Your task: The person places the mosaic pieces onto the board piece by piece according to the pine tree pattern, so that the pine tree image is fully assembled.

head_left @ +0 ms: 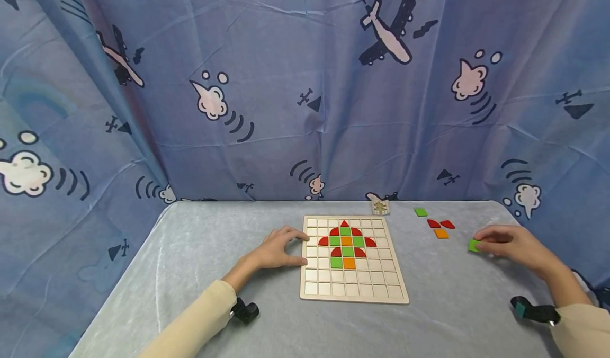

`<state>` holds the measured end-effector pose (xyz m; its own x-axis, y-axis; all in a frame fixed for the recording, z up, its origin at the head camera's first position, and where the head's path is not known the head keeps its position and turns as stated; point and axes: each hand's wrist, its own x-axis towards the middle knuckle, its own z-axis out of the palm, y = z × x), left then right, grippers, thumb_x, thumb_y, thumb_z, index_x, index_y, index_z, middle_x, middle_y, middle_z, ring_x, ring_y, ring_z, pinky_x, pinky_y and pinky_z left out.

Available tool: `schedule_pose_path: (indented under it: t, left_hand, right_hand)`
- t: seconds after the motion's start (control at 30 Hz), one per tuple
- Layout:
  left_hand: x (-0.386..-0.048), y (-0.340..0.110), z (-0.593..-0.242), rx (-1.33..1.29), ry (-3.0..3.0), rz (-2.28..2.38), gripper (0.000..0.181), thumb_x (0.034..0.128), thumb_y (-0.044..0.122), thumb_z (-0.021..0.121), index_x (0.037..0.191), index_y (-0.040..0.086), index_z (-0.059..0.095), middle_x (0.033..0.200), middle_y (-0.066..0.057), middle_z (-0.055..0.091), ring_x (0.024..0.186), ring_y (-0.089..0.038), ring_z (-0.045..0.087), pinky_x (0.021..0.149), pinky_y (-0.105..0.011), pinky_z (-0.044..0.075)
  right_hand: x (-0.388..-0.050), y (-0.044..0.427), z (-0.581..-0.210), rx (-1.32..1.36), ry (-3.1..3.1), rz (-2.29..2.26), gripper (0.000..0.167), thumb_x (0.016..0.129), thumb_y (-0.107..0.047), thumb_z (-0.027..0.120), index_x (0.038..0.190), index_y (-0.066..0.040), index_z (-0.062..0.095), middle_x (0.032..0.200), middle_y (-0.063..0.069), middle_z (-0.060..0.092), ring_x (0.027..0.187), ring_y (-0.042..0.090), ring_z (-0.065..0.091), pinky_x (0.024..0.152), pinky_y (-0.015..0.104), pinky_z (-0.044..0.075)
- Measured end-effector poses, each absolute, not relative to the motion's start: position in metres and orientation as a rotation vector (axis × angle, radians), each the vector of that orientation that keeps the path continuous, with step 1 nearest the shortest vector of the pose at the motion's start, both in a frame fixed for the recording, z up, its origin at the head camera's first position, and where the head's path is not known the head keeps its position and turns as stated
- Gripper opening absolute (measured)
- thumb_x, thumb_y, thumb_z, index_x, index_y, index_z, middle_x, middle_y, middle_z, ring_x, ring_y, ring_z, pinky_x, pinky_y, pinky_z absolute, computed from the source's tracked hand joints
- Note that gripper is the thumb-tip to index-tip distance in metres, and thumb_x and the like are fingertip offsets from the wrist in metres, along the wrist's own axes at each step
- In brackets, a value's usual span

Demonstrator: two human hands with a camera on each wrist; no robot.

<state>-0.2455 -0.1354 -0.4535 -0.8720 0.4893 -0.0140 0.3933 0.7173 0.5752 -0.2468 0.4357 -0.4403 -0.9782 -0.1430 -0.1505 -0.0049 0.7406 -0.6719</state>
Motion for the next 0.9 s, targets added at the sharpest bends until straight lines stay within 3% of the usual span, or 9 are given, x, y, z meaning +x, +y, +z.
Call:
schedule_pose_path:
  t: [0.1, 0.23, 0.4, 0.6, 0.9]
  left_hand:
    - [-0.246, -0.135, -0.453, 0.712, 2.755, 0.863, 0.056, 0.0821, 0.045, 0.078, 0.132, 0.027, 0.060, 0.136, 0.000, 0.054, 0.124, -0.026, 0.046, 0.105, -0.051, 0.037]
    - [-0.245, -0.135, -0.452, 0.710, 2.756, 0.859, 0.056, 0.0820, 0.044, 0.078, 0.132, 0.027, 0.060, 0.136, -0.001, 0.055, 0.124, -0.026, 0.046, 0.106, -0.051, 0.037]
    - [-0.245, -0.136, -0.451, 0.708, 2.756, 0.859, 0.056, 0.0820, 0.044, 0.078, 0.132, 0.027, 0.060, 0.136, -0.001, 0.055, 0.124, -0.026, 0.046, 0.105, -0.051, 0.037]
    - [-0.244, -0.135, -0.450, 0.711, 2.752, 0.857, 0.056, 0.0820, 0.044, 0.078, 0.132, 0.026, 0.060, 0.136, -0.001, 0.055, 0.124, -0.026, 0.046, 0.105, -0.051, 0.037]
    - [-0.244, -0.136, -0.451, 0.721, 2.750, 0.868, 0.056, 0.0821, 0.045, 0.078, 0.132, 0.027, 0.060, 0.137, -0.001, 0.054, 0.124, -0.026, 0.046, 0.105, -0.051, 0.037]
  right_hand:
    - [-0.245, 0.432, -0.438, -0.144, 2.746, -1.085, 0.048, 0.089, -0.035, 0.073, 0.122, -0.002, 0.065, 0.099, -0.009, 0.068, 0.081, 0.006, 0.061, 0.067, 0.029, 0.053]
    - [-0.243, 0.422, -0.435, -0.192, 2.795, -1.076, 0.043, 0.088, -0.036, 0.073, 0.119, -0.006, 0.068, 0.101, -0.013, 0.067, 0.084, -0.002, 0.060, 0.068, 0.027, 0.054]
    - [-0.242, 0.407, -0.434, -0.258, 2.830, -1.049, 0.038, 0.089, -0.036, 0.072, 0.117, -0.009, 0.069, 0.110, -0.004, 0.067, 0.089, -0.013, 0.053, 0.071, 0.023, 0.053]
    - [-0.239, 0.388, -0.430, -0.323, 2.798, -1.110, 0.032, 0.090, -0.032, 0.072, 0.115, -0.010, 0.070, 0.109, -0.003, 0.069, 0.090, -0.011, 0.055, 0.070, 0.024, 0.054]
    - [-0.235, 0.356, -0.425, -0.392, 2.729, -1.147, 0.029, 0.090, -0.024, 0.072, 0.113, -0.007, 0.069, 0.112, 0.013, 0.068, 0.090, -0.001, 0.059, 0.068, 0.028, 0.057]
